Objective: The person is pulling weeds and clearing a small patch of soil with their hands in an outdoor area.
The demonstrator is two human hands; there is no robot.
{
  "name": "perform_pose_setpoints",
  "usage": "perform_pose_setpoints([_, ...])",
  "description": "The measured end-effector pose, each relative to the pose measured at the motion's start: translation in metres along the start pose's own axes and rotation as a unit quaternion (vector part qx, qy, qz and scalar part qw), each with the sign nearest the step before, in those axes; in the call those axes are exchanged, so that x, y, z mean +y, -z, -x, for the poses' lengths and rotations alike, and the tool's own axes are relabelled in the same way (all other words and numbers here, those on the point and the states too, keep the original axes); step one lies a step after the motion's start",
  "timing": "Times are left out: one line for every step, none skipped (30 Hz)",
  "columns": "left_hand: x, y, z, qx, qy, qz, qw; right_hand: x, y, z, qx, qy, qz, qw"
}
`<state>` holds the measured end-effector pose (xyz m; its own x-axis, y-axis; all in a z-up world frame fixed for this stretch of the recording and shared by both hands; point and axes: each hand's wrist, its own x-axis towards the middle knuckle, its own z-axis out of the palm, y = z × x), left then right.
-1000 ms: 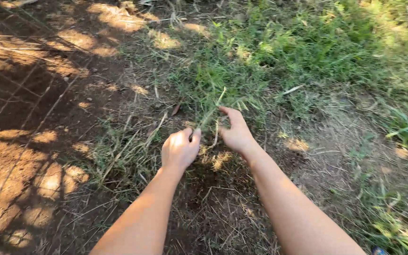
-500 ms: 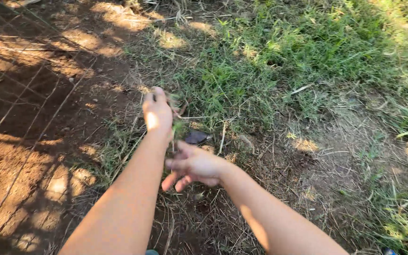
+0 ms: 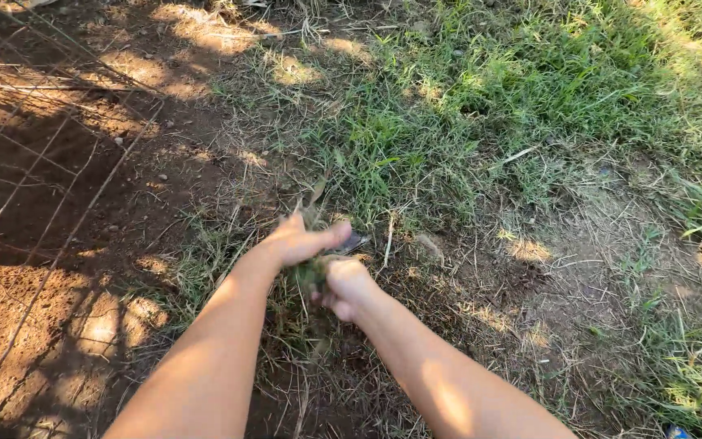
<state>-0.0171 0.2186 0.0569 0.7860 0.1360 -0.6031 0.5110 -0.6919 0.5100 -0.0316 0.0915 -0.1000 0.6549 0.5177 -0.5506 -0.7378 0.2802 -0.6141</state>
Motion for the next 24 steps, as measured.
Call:
perform_pose_setpoints([0.003,0.002,0.014,0.000,0.001,0.001,1.000,-0.012,-0.011,0.016,0.000,-0.001,0.000,1.000])
perform_pose_setpoints([0.007,0.004,0.028,-0.092,0.018,0.081,0.992,-0.023,-0.022,0.032,-0.006,-0.018,-0.007,1.000])
perform_pose_setpoints([0.010,0.008,0.041,-0.180,0.032,0.161,0.970,-0.036,-0.035,0.047,-0.013,-0.035,-0.014,0.999])
perform_pose_setpoints([-0.015,0.006,0.013,-0.177,0.032,0.162,0.970,-0.051,-0.041,0.058,-0.015,-0.035,-0.012,0.999])
perform_pose_setpoints([-0.041,0.002,-0.014,-0.175,0.006,0.102,0.979,-0.064,-0.045,0.069,-0.069,-0.059,0.049,0.995])
perform_pose_setpoints([-0.067,-0.002,-0.040,-0.173,-0.020,0.042,0.984,-0.076,-0.049,0.081,-0.123,-0.084,0.110,0.983])
perform_pose_setpoints([-0.076,0.001,-0.051,-0.172,-0.016,0.043,0.984,-0.082,-0.041,0.078,-0.125,-0.087,0.109,0.982])
perform_pose_setpoints([-0.085,0.004,-0.062,-0.131,-0.062,-0.099,0.984,-0.087,-0.032,0.075,-0.141,-0.073,0.214,0.964])
perform_pose_setpoints([-0.092,0.007,-0.073,-0.087,-0.107,-0.241,0.961,-0.094,-0.023,0.073,-0.154,-0.056,0.315,0.935])
perform_pose_setpoints([-0.098,0.010,-0.070,-0.089,-0.106,-0.242,0.960,-0.096,-0.014,0.069,-0.155,-0.057,0.314,0.935])
perform_pose_setpoints([-0.101,0.011,-0.069,-0.014,-0.028,-0.243,0.969,-0.101,-0.002,0.066,-0.094,-0.048,0.375,0.921])
perform_pose_setpoints([-0.103,0.013,-0.069,0.064,0.047,-0.242,0.967,-0.106,0.010,0.062,-0.033,-0.039,0.434,0.899])
perform_pose_setpoints([-0.101,0.007,-0.055,0.061,0.044,-0.242,0.967,-0.107,0.020,0.062,-0.030,-0.040,0.434,0.900])
perform_pose_setpoints([-0.099,0.001,-0.041,0.106,0.047,-0.271,0.956,-0.107,0.029,0.062,0.003,-0.049,0.441,0.896])
perform_pose_setpoints([-0.099,-0.002,-0.025,0.151,0.051,-0.299,0.941,-0.107,0.037,0.060,0.034,-0.056,0.448,0.892])
perform_pose_setpoints([-0.097,-0.010,-0.014,0.150,0.051,-0.299,0.941,-0.105,0.038,0.060,0.034,-0.057,0.447,0.892])
perform_pose_setpoints([-0.095,-0.019,-0.003,0.162,0.057,-0.286,0.943,-0.103,0.040,0.061,0.047,-0.051,0.450,0.890])
perform_pose_setpoints([-0.092,-0.029,0.007,0.175,0.062,-0.272,0.944,-0.101,0.043,0.062,0.059,-0.046,0.453,0.888])
perform_pose_setpoints([-0.103,-0.042,0.005,0.173,0.060,-0.271,0.945,-0.098,0.049,0.062,0.062,-0.047,0.453,0.888])
perform_pose_setpoints([-0.114,-0.056,0.003,0.168,0.042,-0.276,0.945,-0.096,0.055,0.062,0.070,-0.039,0.438,0.896])
perform_pose_setpoints([-0.125,-0.069,0.001,0.165,0.023,-0.281,0.945,-0.093,0.060,0.063,0.077,-0.030,0.422,0.903])
perform_pose_setpoints([-0.137,-0.080,-0.001,0.164,0.021,-0.281,0.945,-0.088,0.072,0.061,0.079,-0.030,0.422,0.903])
perform_pose_setpoints([-0.147,-0.088,-0.004,0.162,0.008,-0.297,0.941,-0.087,0.083,0.056,0.077,-0.022,0.398,0.914])
perform_pose_setpoints([-0.156,-0.096,-0.008,0.161,-0.006,-0.314,0.936,-0.086,0.093,0.051,0.075,-0.013,0.374,0.924])
